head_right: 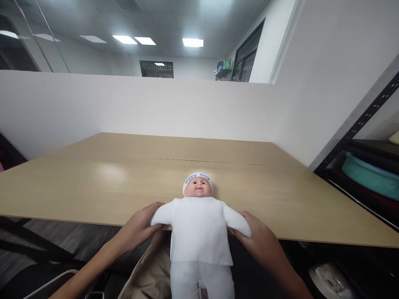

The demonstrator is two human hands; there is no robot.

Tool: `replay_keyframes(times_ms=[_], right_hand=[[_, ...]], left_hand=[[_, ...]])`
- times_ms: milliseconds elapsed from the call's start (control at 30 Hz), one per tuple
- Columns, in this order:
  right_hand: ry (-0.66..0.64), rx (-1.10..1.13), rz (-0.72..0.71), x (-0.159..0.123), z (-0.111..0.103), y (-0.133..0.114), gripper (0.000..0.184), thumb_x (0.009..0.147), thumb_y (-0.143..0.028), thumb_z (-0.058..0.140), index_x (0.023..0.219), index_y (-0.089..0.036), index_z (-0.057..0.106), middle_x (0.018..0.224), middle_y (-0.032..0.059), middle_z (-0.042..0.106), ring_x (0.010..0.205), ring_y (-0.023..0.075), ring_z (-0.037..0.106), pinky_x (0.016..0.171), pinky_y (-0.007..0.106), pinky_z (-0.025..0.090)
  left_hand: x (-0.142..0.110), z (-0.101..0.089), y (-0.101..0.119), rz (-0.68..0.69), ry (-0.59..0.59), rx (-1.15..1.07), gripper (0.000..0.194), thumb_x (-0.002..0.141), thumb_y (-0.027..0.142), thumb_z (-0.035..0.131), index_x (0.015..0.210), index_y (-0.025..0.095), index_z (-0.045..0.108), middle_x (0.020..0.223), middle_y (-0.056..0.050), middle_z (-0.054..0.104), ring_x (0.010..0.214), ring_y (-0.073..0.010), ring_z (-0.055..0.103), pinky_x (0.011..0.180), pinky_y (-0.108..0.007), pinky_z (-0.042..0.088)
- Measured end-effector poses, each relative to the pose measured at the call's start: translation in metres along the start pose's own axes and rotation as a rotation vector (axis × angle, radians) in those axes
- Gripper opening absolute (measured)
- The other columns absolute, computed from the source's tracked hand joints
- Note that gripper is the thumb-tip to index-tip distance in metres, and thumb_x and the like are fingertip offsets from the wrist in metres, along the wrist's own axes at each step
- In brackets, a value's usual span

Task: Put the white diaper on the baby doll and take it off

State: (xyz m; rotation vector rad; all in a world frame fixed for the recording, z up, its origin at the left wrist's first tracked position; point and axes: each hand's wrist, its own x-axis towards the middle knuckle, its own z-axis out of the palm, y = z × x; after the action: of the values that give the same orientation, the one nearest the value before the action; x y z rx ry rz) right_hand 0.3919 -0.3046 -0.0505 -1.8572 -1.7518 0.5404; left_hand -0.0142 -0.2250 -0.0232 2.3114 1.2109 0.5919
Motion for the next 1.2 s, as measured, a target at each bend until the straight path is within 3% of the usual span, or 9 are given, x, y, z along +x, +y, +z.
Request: replay_keyframes(times_ms=[167, 333, 600, 833, 933, 1067, 1200], right_hand=[[0.030, -0.028, 0.000, 0.006, 0.007, 0.017, 0.043, 0.097, -0.067, 0.058, 0.111, -0.029, 0.072, 0.109, 0.0061, 0.080, 0.095, 0.0296, 0.075, 0.080, 0.037, 0.056], [0.064, -0.084, -0.095, 0.038, 0.016, 0.031, 0.039, 0.097, -0.064, 0.059, 0.108, -0.028, 0.072, 0.105, 0.0073, 0.081, 0.088, 0.0296, 0.075, 0.076, 0.037, 0.057], [0.082, -0.146, -0.193, 0.133, 0.030, 0.044, 0.037, 0.099, -0.062, 0.056, 0.111, -0.028, 0.067, 0.105, 0.0057, 0.080, 0.090, 0.0291, 0.075, 0.077, 0.037, 0.055], [0.101, -0.148, -0.284, 0.220, 0.034, 0.051, 0.036, 0.098, -0.059, 0.061, 0.112, -0.028, 0.071, 0.101, 0.0065, 0.082, 0.086, 0.0286, 0.075, 0.074, 0.037, 0.056], [0.102, -0.148, -0.293, 0.256, 0.037, 0.052, 0.038, 0.099, -0.063, 0.061, 0.111, -0.028, 0.071, 0.101, 0.0064, 0.082, 0.086, 0.0294, 0.075, 0.076, 0.038, 0.057], [0.114, -0.137, -0.307, 0.300, 0.042, 0.054, 0.043, 0.101, -0.064, 0.060, 0.123, -0.029, 0.070, 0.114, 0.0056, 0.082, 0.097, 0.0293, 0.076, 0.082, 0.039, 0.057], [0.162, -0.189, -0.300, 0.340, 0.046, 0.057, 0.040, 0.099, -0.065, 0.062, 0.112, -0.028, 0.070, 0.103, 0.0046, 0.081, 0.088, 0.0278, 0.075, 0.075, 0.037, 0.054]], left_hand=[[0.007, -0.003, -0.015, 0.000, -0.007, 0.096, 0.034, 0.092, 0.025, 0.061, 0.126, 0.023, 0.064, 0.120, -0.008, 0.077, 0.111, -0.0293, 0.069, 0.092, -0.038, 0.051], [0.032, -0.006, -0.037, -0.005, -0.019, 0.322, 0.025, 0.097, 0.045, 0.064, 0.110, 0.023, 0.062, 0.110, -0.009, 0.076, 0.102, -0.0321, 0.069, 0.086, -0.041, 0.050], [0.112, -0.014, -0.095, 0.067, 0.006, 0.519, 0.030, 0.099, 0.052, 0.061, 0.107, 0.023, 0.060, 0.108, -0.010, 0.078, 0.102, -0.0354, 0.074, 0.087, -0.045, 0.052], [0.190, -0.027, -0.147, 0.142, 0.033, 0.528, 0.037, 0.095, 0.060, 0.066, 0.102, 0.023, 0.063, 0.102, -0.009, 0.080, 0.093, -0.0322, 0.075, 0.078, -0.041, 0.050], [0.221, -0.030, -0.166, 0.147, 0.076, 0.527, 0.040, 0.095, 0.062, 0.066, 0.103, 0.023, 0.065, 0.102, -0.009, 0.081, 0.091, -0.0320, 0.076, 0.077, -0.040, 0.050], [0.257, -0.033, -0.188, 0.147, 0.162, 0.570, 0.044, 0.093, 0.064, 0.068, 0.105, 0.022, 0.068, 0.101, -0.011, 0.082, 0.093, -0.0335, 0.077, 0.082, -0.042, 0.050], [0.289, -0.037, -0.207, 0.113, 0.239, 0.659, 0.052, 0.091, 0.070, 0.071, 0.104, 0.020, 0.069, 0.098, -0.013, 0.081, 0.092, -0.0355, 0.076, 0.083, -0.045, 0.049]])
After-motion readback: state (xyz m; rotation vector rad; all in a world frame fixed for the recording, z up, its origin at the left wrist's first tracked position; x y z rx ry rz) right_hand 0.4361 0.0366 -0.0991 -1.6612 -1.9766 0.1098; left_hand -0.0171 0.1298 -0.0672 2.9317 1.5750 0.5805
